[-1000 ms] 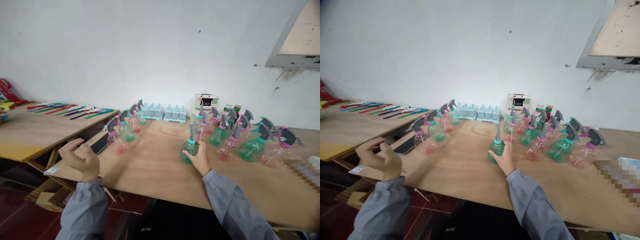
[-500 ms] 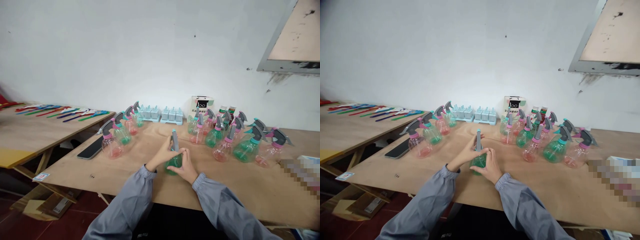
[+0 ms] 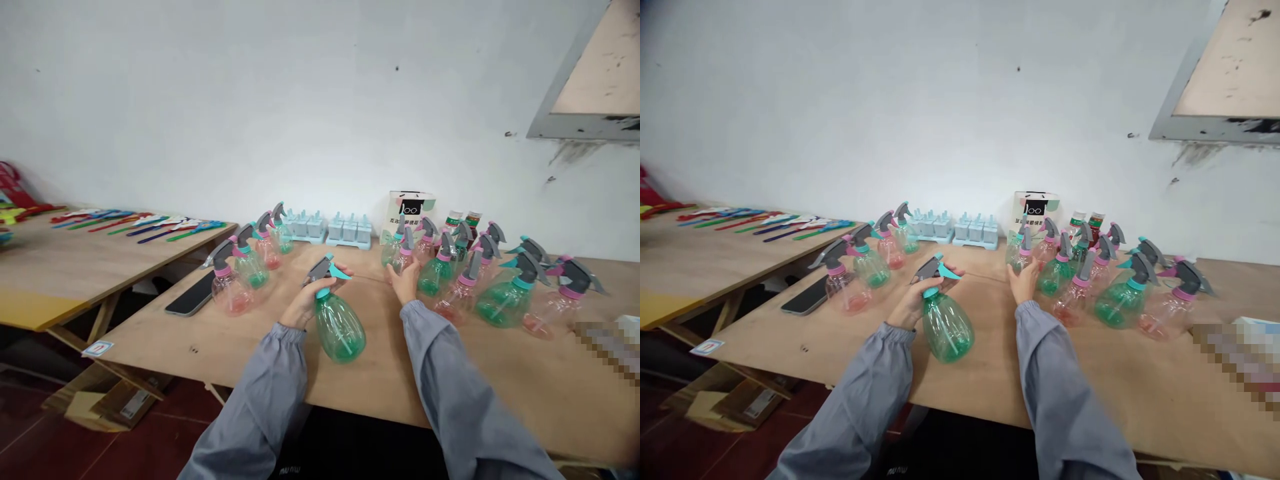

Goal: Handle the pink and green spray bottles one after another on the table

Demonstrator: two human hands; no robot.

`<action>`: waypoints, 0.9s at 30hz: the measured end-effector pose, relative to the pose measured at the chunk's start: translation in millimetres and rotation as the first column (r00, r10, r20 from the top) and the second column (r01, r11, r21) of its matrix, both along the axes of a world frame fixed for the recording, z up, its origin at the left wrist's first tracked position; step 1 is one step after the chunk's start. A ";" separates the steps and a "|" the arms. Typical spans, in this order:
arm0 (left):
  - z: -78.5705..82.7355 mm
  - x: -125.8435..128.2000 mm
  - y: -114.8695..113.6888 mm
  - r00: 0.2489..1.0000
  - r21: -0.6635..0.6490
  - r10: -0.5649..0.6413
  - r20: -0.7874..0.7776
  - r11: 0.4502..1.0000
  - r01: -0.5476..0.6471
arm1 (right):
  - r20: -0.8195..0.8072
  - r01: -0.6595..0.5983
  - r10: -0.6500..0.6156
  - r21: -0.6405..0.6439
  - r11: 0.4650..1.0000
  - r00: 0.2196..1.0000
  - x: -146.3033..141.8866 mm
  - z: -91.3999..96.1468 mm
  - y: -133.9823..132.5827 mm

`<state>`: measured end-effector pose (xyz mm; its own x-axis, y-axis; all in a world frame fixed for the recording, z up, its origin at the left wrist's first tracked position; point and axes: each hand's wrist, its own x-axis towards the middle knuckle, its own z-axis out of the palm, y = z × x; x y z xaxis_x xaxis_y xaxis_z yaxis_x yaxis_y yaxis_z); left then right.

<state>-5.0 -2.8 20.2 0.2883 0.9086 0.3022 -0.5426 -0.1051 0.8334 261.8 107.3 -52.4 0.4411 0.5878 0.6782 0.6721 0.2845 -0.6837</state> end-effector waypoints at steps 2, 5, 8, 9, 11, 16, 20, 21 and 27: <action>-1.1 -1.1 1.1 0.999 -0.004 -0.017 0.045 1.000 0.017 | -0.001 -0.046 0.047 0.022 0.999 0.999 -4.0 -7.9 -3.7; -3.4 -4.4 7.0 0.989 -0.043 -0.018 0.148 0.999 0.024 | 0.023 -0.182 0.181 0.034 0.983 0.983 -11.7 -15.8 -24.8; -4.6 -6.1 9.0 0.984 -0.082 -0.035 0.176 0.995 0.051 | 0.036 -0.298 0.298 0.014 0.954 0.954 -18.5 -20.2 -54.4; -4.7 -5.8 8.3 0.985 -0.085 -0.040 0.165 0.995 0.055 | 0.040 -0.325 0.325 0.006 0.946 0.945 -20.2 -21.1 -63.7; -4.9 -4.2 6.3 0.989 -0.084 -0.034 0.141 0.995 0.047 | 0.038 -0.365 0.365 -0.004 0.931 0.930 -22.3 -22.1 -78.6; -7.6 0.0 9.5 0.986 -0.117 0.053 0.159 0.993 -0.034 | -0.004 -0.407 0.407 -0.019 0.913 0.914 -23.7 -21.5 -90.5; -7.1 -0.9 14.7 0.969 -0.146 0.150 0.198 0.982 -0.122 | -0.025 -0.413 0.412 -0.019 0.911 0.911 -23.3 -20.8 -88.8; -6.5 -1.3 14.9 0.967 -0.151 0.163 0.198 0.979 -0.134 | -0.024 -0.415 0.415 -0.019 0.909 0.910 -23.2 -20.7 -88.7; -7.8 -1.2 12.7 0.969 -0.123 0.174 0.178 0.980 -0.154 | -0.010 -0.414 0.414 -0.016 0.910 0.910 -22.4 -19.7 -90.2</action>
<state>-6.2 10.0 12.3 0.0805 0.9687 0.2348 -0.6727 -0.1210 0.7300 239.4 17.2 -72.1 0.1600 0.7305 0.6639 0.4924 0.5239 -0.6951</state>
